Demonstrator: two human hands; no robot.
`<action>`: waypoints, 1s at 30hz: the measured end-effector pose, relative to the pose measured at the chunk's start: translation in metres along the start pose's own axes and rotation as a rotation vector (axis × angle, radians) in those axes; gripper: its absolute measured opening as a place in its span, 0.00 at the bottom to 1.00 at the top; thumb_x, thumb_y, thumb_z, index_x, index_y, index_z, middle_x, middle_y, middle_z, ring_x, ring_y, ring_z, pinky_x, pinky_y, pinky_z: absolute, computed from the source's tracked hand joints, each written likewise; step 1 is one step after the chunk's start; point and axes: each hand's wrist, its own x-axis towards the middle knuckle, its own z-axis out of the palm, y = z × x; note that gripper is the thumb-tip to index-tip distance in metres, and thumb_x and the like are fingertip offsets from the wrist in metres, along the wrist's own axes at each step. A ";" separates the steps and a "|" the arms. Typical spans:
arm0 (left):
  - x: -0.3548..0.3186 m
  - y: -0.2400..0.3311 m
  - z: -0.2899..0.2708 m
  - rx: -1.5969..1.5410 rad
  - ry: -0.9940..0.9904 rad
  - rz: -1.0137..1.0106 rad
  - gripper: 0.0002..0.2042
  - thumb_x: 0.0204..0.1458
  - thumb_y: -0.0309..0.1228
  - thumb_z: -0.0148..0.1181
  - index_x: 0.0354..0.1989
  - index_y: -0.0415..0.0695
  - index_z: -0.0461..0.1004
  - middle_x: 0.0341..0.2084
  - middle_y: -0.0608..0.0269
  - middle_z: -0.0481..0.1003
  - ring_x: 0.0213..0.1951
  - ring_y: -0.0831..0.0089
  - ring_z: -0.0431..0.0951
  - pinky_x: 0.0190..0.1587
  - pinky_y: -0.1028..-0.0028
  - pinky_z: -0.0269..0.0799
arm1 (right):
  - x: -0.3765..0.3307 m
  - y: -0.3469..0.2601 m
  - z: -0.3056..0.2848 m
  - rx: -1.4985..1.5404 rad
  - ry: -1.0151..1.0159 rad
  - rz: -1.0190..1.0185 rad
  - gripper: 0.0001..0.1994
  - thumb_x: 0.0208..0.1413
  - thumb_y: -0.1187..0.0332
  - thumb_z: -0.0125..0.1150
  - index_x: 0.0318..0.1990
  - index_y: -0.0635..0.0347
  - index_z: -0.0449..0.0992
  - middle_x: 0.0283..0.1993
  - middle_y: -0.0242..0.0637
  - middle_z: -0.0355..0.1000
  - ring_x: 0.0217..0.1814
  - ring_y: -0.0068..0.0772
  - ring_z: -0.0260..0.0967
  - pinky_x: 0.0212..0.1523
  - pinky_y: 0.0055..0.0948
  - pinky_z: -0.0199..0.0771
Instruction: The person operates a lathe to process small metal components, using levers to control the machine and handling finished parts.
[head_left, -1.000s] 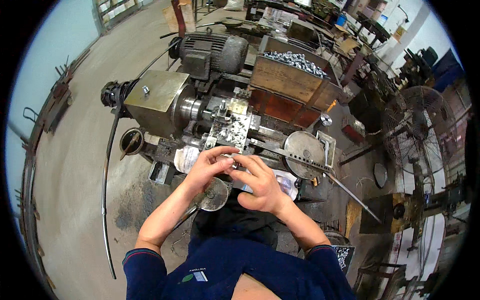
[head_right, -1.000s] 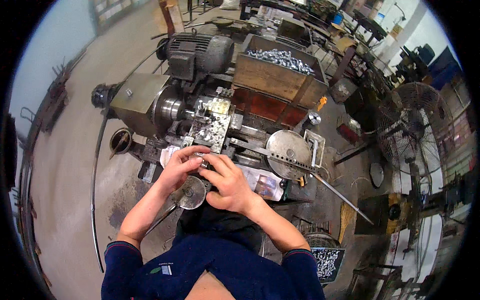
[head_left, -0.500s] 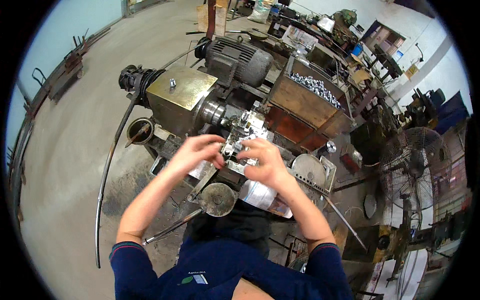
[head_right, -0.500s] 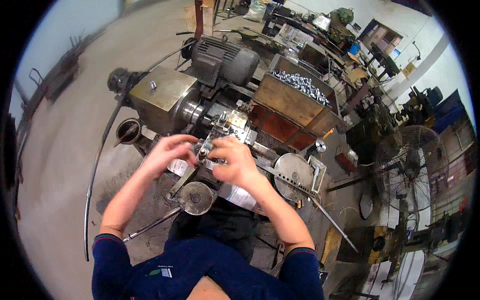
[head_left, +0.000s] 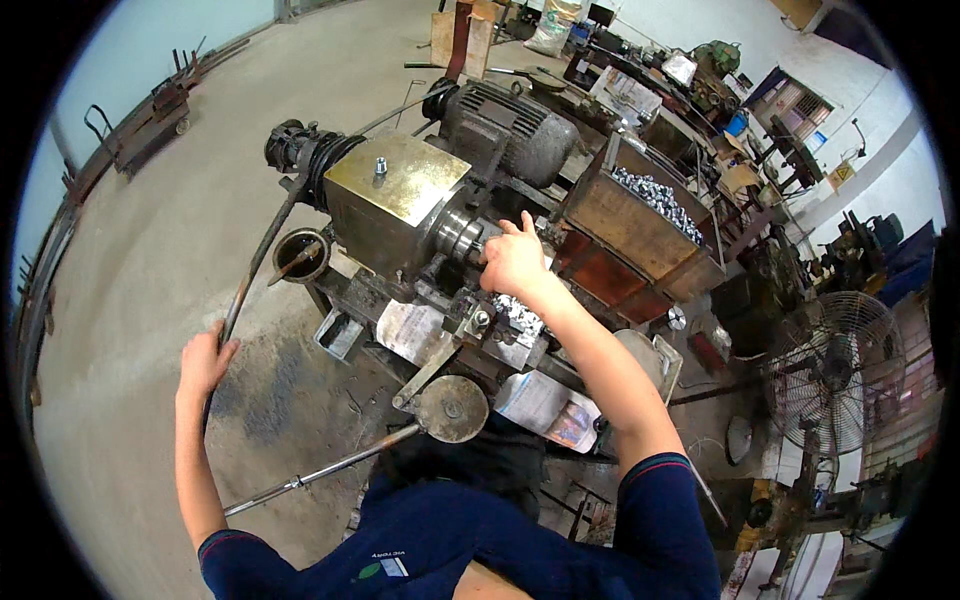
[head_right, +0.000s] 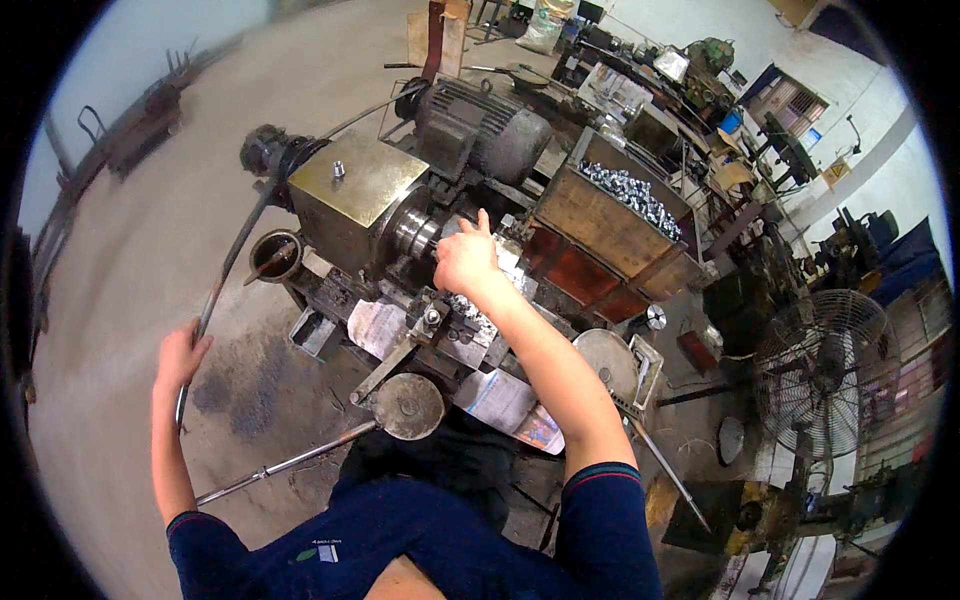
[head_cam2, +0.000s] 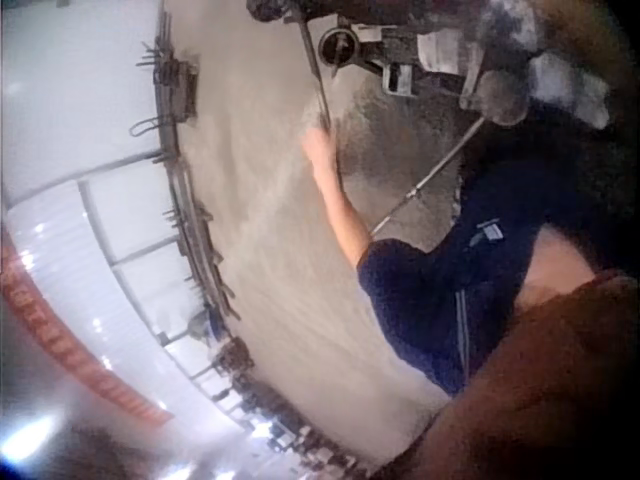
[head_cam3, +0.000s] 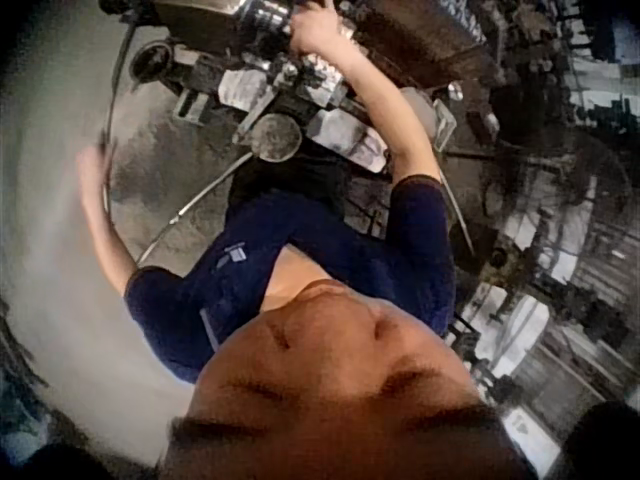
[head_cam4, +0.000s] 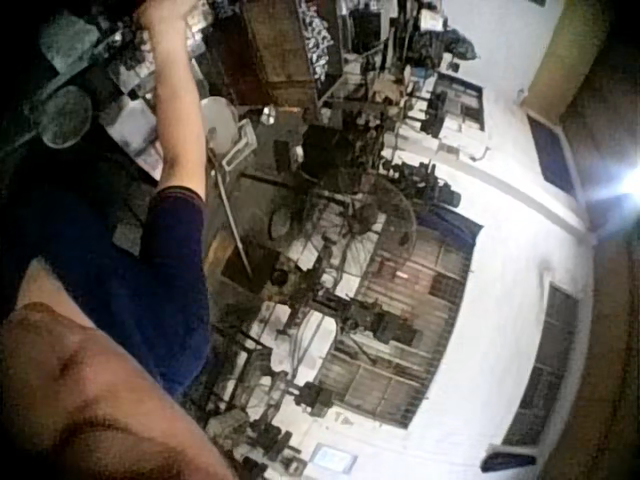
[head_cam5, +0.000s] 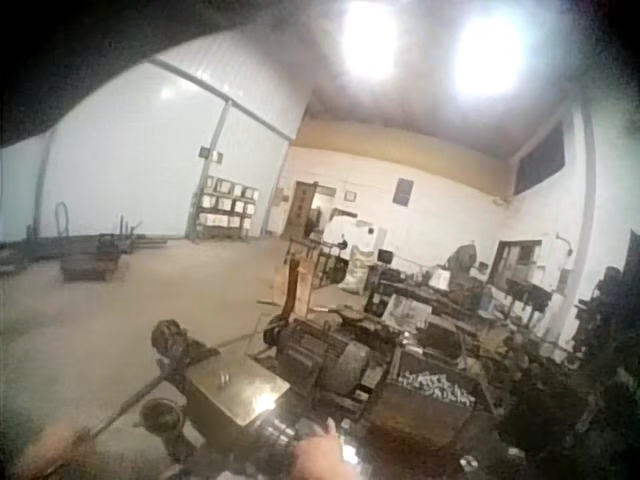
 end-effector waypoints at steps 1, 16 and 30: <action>-0.008 0.001 0.010 -0.089 0.037 -0.064 0.18 0.44 0.35 0.59 0.43 0.40 0.68 0.20 0.49 0.73 0.26 0.51 0.74 0.30 0.60 0.68 | 0.002 -0.001 0.000 0.004 0.006 0.002 0.17 0.26 0.62 0.59 0.31 0.43 0.81 0.39 0.35 0.75 0.61 0.42 0.58 0.65 0.55 0.35; 0.027 -0.049 0.031 0.151 0.095 -0.104 0.12 0.42 0.31 0.57 0.34 0.39 0.68 0.22 0.46 0.73 0.30 0.47 0.74 0.34 0.56 0.69 | 0.018 -0.012 0.000 0.217 0.004 -0.002 0.13 0.21 0.62 0.59 0.19 0.59 0.78 0.26 0.46 0.73 0.44 0.47 0.67 0.61 0.61 0.41; 0.100 -0.091 0.000 0.026 0.268 -0.231 0.13 0.45 0.28 0.54 0.41 0.45 0.75 0.32 0.53 0.76 0.38 0.57 0.76 0.41 0.61 0.71 | -0.019 -0.010 -0.028 0.245 0.229 -0.051 0.15 0.27 0.65 0.58 0.29 0.55 0.78 0.37 0.36 0.73 0.52 0.38 0.64 0.62 0.55 0.44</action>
